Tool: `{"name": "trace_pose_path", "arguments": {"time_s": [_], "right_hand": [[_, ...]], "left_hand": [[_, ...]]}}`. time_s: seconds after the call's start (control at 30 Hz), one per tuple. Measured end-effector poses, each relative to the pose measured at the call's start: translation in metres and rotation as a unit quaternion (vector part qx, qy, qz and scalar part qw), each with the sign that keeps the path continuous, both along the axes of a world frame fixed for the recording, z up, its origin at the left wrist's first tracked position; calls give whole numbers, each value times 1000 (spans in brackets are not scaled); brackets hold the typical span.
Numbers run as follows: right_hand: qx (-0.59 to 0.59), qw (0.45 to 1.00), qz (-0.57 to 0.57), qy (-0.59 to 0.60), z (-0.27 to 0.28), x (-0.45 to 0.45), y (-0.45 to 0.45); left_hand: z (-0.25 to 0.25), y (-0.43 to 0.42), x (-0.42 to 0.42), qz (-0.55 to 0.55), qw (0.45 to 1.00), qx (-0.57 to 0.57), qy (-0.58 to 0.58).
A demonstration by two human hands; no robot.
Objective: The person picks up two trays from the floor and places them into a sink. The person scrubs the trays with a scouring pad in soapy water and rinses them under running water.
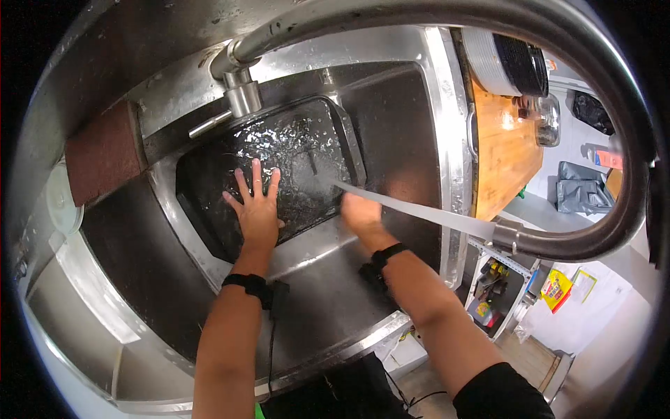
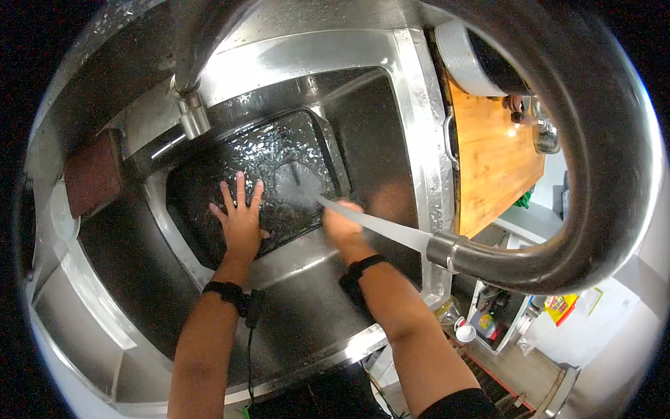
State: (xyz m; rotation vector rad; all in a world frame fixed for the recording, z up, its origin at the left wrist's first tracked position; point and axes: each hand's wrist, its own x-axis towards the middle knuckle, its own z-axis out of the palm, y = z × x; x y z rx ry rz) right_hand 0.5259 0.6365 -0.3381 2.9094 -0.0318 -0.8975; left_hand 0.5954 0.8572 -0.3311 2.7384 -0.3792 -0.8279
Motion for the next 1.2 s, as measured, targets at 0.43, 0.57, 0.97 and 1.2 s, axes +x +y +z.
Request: {"name": "trace_pose_path", "arguments": {"time_s": [0.43, 0.57, 0.97, 1.2], "right_hand": [[162, 983, 5, 81, 16, -30, 92], [36, 995, 93, 23, 15, 17, 26], [36, 988, -49, 139, 15, 13, 0], [48, 980, -123, -152, -7, 107, 10]], "left_hand": [[2, -3, 0, -7, 999, 29, 18], [8, -3, 2, -9, 999, 27, 30], [-1, 5, -2, -26, 1000, 2, -2], [1, 6, 7, -33, 999, 7, 24]]}}
